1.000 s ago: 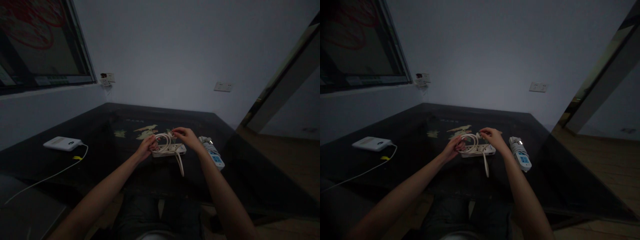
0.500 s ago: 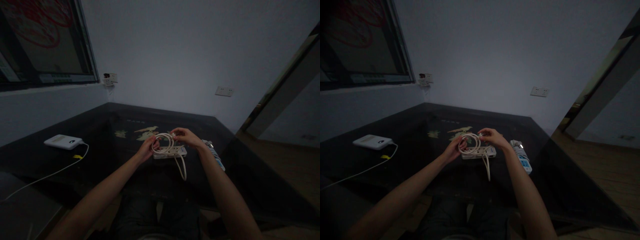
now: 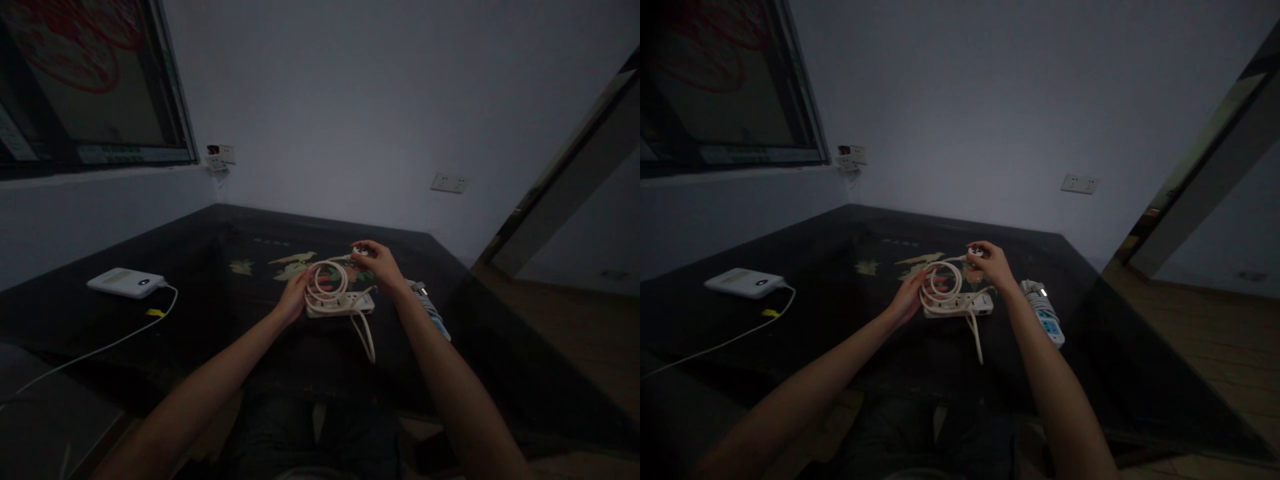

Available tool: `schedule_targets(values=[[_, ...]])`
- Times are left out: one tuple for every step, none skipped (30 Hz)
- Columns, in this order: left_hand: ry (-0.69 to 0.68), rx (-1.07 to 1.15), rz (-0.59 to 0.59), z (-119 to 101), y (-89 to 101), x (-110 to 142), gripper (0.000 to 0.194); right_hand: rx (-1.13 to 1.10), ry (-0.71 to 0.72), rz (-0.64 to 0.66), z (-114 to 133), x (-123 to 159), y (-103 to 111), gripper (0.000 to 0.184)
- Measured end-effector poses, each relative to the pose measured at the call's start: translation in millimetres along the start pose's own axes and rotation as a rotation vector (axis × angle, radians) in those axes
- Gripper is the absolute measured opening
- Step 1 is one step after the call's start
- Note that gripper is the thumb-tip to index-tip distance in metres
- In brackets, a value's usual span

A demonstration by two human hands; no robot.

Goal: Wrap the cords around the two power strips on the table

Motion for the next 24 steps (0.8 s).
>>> schedule_targets(values=[[-0.005,-0.009,-0.009,-0.5,1.7,-0.4,0.038,-0.005,0.005,-0.03,2.0,-0.8,5.0,0.034],[-0.008,-0.018,-0.015,-1.0,3.0,-0.6,0.038,-0.012,0.011,-0.062,3.8,-1.8,10.7,0.035],[-0.01,-0.029,-0.018,-1.6,3.9,-0.6,0.039,-0.02,0.019,-0.097,5.4,-2.7,17.2,0.036],[-0.012,-0.039,-0.019,-2.3,4.4,-0.5,0.04,-0.028,0.029,-0.135,6.8,-3.4,24.5,0.037],[-0.015,-0.049,-0.019,-3.1,4.7,-0.3,0.041,-0.037,0.039,-0.175,7.8,-3.8,32.1,0.038],[-0.02,-0.058,-0.018,-4.3,4.7,0.0,0.042,-0.046,0.049,-0.214,8.6,-3.8,39.7,0.039],[-0.028,-0.065,-0.016,-5.8,4.5,0.3,0.043,-0.055,0.058,-0.249,9.2,-3.3,46.6,0.039],[-0.039,-0.07,-0.015,-7.5,4.2,0.7,0.042,-0.062,0.066,-0.277,9.7,-2.5,52.6,0.04],[-0.052,-0.071,-0.012,-9.3,3.7,1.1,0.041,-0.068,0.074,-0.299,10.1,-1.4,57.5,0.039],[-0.066,-0.071,-0.008,-11.2,2.9,1.5,0.039,-0.075,0.082,-0.317,10.7,-0.2,61.4,0.039],[-0.079,-0.069,-0.001,-13.0,1.7,2.1,0.036,-0.082,0.094,-0.335,11.5,0.9,64.8,0.038],[-0.088,-0.065,0.011,-14.6,-0.1,2.7,0.034,-0.09,0.108,-0.356,12.5,2.0,67.9,0.037],[-0.093,-0.06,0.027,-15.8,-2.6,3.5,0.033,-0.096,0.123,-0.379,13.4,2.9,70.9,0.037],[-0.092,-0.056,0.049,-16.6,-5.6,4.4,0.031,-0.1,0.139,-0.406,14.2,3.4,74.0,0.036],[-0.085,-0.051,0.075,-17.0,-9.2,5.5,0.031,-0.104,0.154,-0.432,14.9,3.5,76.9,0.036],[-0.075,-0.046,0.103,-17.2,-13.1,6.8,0.03,-0.105,0.169,-0.453,15.4,2.9,79.4,0.036],[-0.063,-0.042,0.13,-17.3,-16.9,8.1,0.03,-0.106,0.182,-0.469,15.6,1.7,81.6,0.036],[-0.053,-0.037,0.155,-17.5,-20.5,9.4,0.029,-0.107,0.195,-0.482,15.7,0.1,83.7,0.035],[-0.048,-0.032,0.177,-18.0,-23.7,10.7,0.029,-0.106,0.209,-0.492,15.9,-1.9,85.6,0.035],[-0.047,-0.026,0.193,-18.8,-26.2,11.7,0.028,-0.101,0.222,-0.502,15.9,-4.1,87.7,0.035],[-0.051,-0.019,0.204,-19.9,-28.0,12.4,0.027,-0.093,0.231,-0.51,15.5,-6.5,89.8,0.034],[-0.057,-0.012,0.209,-21.0,-29.0,12.9,0.026,-0.085,0.233,-0.523,14.3,-8.8,92.5,0.034],[-0.063,-0.006,0.211,-21.9,-29.3,13.1,0.026,-0.079,0.228,-0.535,12.1,-11.1,95.5,0.034],[-0.067,-0.002,0.21,-22.4,-29.1,13.0,0.025,-0.077,0.218,-0.546,9.2,-13.3,98.6,0.035]])
Point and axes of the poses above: each hand's wrist, its own x-axis away from the middle knuckle, its own y-axis out of the back of the hand, z = x × y, the point moved 9 cm from there along -x, towards the middle knuckle, and after that the axes turned 7 degrees about x, right-handed, at the moved point
